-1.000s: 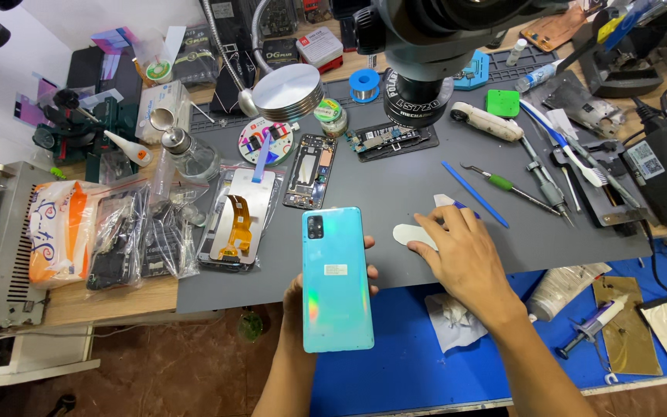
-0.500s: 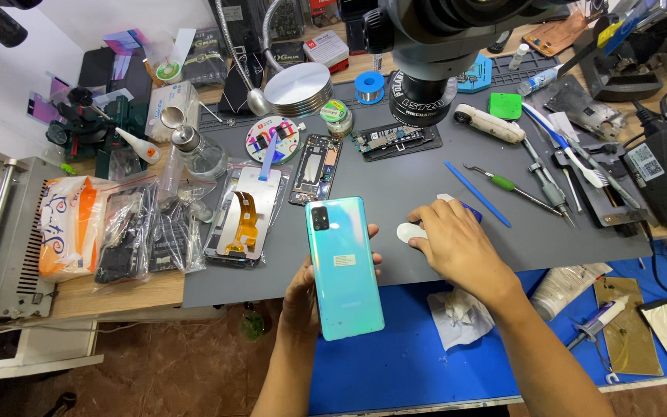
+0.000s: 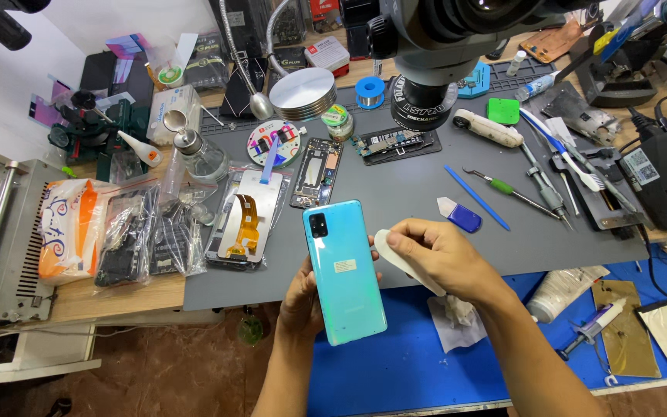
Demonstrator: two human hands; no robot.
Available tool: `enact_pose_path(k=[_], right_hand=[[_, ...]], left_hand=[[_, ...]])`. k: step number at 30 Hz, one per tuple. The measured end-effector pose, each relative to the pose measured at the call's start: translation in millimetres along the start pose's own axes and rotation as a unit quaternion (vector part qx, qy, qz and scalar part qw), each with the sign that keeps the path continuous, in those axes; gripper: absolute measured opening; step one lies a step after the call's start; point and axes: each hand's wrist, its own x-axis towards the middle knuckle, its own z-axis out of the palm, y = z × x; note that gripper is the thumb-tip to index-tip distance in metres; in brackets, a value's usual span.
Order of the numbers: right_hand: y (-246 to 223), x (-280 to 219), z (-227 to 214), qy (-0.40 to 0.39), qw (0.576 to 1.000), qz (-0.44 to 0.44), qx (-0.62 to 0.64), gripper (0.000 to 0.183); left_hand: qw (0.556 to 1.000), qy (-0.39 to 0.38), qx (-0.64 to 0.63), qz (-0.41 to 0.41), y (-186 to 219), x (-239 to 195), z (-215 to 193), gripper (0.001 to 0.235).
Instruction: The person wipes the back and sides of a turquoise smartphone with a white cloth. They rotate the phone to clean all edges and the camera area, then place it on the workbench.
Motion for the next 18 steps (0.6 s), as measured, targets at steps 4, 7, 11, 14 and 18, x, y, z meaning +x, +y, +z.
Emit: enact_pose_path(k=[4,7,11,14,18], right_hand=[[1.1,3.9,8.4,-0.008,1.0,-0.001,-0.009,0.02],[-0.6,5.4,14.2,-0.015,1.0,-0.014,-0.012,0.021],[-0.2,5.8,19.2,0.019,0.999,-0.034,0.025,0.026],[-4.5,6.4,24.6,0.038,0.998,-0.045,0.023,0.027],[0.6,6.6,25.5,0.057,0.998,-0.016,0.009,0.029]], left_hand=[[1.0,0.025,0.006,0.002,-1.8,-3.1,11.4,0.058],[0.998,0.053,0.031,-0.005,-0.6,-4.9,6.6,0.056],[0.995,0.078,0.047,-0.03,8.5,-2.9,30.7,0.049],[0.992,0.099,0.053,-0.051,8.7,8.1,33.5,0.044],[0.918,0.208,0.338,0.021,-2.5,18.7,-14.2,0.053]])
